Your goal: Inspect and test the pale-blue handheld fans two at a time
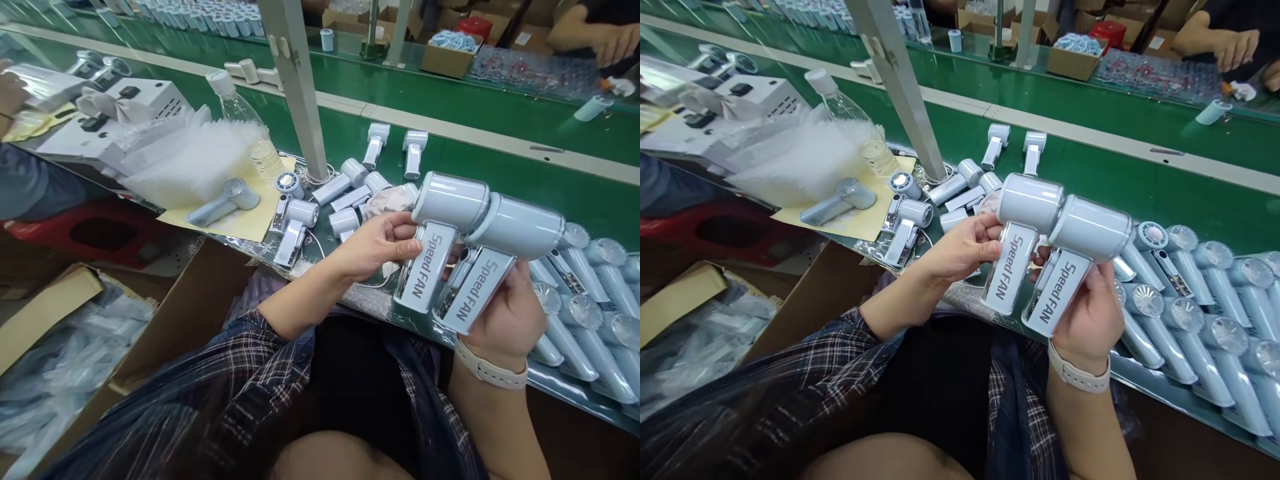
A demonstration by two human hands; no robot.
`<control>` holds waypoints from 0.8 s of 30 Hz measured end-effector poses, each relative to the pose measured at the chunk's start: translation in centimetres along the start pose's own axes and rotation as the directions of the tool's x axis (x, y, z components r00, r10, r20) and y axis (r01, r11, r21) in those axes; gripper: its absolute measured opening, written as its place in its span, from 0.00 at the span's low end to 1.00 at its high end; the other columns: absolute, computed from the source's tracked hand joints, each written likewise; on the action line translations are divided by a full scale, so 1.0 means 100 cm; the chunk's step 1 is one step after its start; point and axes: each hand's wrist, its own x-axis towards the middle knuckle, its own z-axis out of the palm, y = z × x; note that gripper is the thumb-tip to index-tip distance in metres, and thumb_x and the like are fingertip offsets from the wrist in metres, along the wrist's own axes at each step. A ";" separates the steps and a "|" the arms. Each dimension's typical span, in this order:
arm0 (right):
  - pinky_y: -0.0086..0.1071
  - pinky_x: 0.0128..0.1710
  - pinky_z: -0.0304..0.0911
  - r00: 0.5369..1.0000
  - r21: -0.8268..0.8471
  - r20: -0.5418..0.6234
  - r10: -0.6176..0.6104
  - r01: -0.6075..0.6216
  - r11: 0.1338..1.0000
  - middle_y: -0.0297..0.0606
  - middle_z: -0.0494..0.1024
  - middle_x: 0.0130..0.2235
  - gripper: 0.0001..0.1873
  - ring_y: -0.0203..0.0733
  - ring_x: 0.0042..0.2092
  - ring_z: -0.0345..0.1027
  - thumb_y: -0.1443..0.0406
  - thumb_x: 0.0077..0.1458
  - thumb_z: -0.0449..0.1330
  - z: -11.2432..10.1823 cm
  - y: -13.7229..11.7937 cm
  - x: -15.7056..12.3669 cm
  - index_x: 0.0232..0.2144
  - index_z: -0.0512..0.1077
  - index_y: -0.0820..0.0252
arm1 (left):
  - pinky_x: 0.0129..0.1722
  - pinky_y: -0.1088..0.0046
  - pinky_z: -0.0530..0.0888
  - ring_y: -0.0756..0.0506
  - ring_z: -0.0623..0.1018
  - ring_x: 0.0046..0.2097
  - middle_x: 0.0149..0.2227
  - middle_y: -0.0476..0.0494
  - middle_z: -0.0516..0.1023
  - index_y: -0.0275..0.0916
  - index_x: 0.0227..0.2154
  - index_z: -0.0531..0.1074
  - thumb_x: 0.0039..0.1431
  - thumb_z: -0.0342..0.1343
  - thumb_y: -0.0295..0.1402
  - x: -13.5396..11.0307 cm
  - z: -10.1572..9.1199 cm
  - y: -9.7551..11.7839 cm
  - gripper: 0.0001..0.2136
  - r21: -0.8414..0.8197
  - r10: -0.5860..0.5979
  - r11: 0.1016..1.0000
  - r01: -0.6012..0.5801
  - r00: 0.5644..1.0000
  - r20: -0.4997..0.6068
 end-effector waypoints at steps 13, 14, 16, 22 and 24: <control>0.58 0.53 0.78 0.995 -0.136 0.086 -0.057 0.068 0.988 0.39 0.86 0.41 0.14 0.58 0.46 0.83 0.55 0.57 0.68 -0.001 0.005 -0.006 0.44 0.82 0.52 | 0.49 0.67 0.78 0.43 0.83 0.45 0.41 0.39 0.85 0.35 0.53 0.82 0.46 0.80 0.51 -0.012 -0.005 0.008 0.34 0.165 0.080 0.983 -0.078 0.997 -0.010; 0.59 0.59 0.75 0.985 -0.182 0.124 -0.116 0.138 0.974 0.38 0.87 0.44 0.16 0.59 0.50 0.83 0.58 0.54 0.72 -0.002 0.005 -0.007 0.45 0.82 0.52 | 0.52 0.65 0.79 0.41 0.84 0.48 0.43 0.39 0.86 0.35 0.52 0.83 0.47 0.80 0.48 -0.013 -0.006 0.009 0.32 0.220 0.119 0.969 -0.116 0.993 -0.002; 0.60 0.68 0.67 0.938 -0.241 0.254 -0.238 0.299 0.923 0.38 0.87 0.52 0.28 0.60 0.60 0.79 0.66 0.46 0.78 -0.007 0.005 -0.007 0.50 0.80 0.50 | 0.61 0.58 0.77 0.36 0.84 0.56 0.49 0.36 0.87 0.37 0.50 0.84 0.50 0.79 0.43 -0.014 -0.008 0.010 0.26 0.378 0.232 0.898 -0.228 0.972 0.036; 0.65 0.80 0.44 0.698 -0.204 0.539 -0.472 0.651 0.731 0.30 0.83 0.63 0.28 0.58 0.76 0.62 0.62 0.51 0.78 -0.016 0.007 -0.009 0.53 0.76 0.42 | 0.80 0.44 0.47 0.36 0.76 0.71 0.60 0.41 0.85 0.51 0.50 0.86 0.69 0.64 0.40 -0.016 -0.018 0.004 0.11 0.652 0.525 0.519 -0.552 0.808 0.267; 0.66 0.80 0.47 0.676 -0.222 0.544 -0.497 0.687 0.692 0.27 0.83 0.62 0.24 0.57 0.75 0.64 0.63 0.56 0.75 -0.015 0.010 -0.011 0.52 0.76 0.39 | 0.80 0.45 0.51 0.36 0.78 0.69 0.57 0.42 0.87 0.51 0.48 0.87 0.69 0.63 0.46 -0.016 -0.019 0.004 0.12 0.677 0.534 0.477 -0.561 0.797 0.284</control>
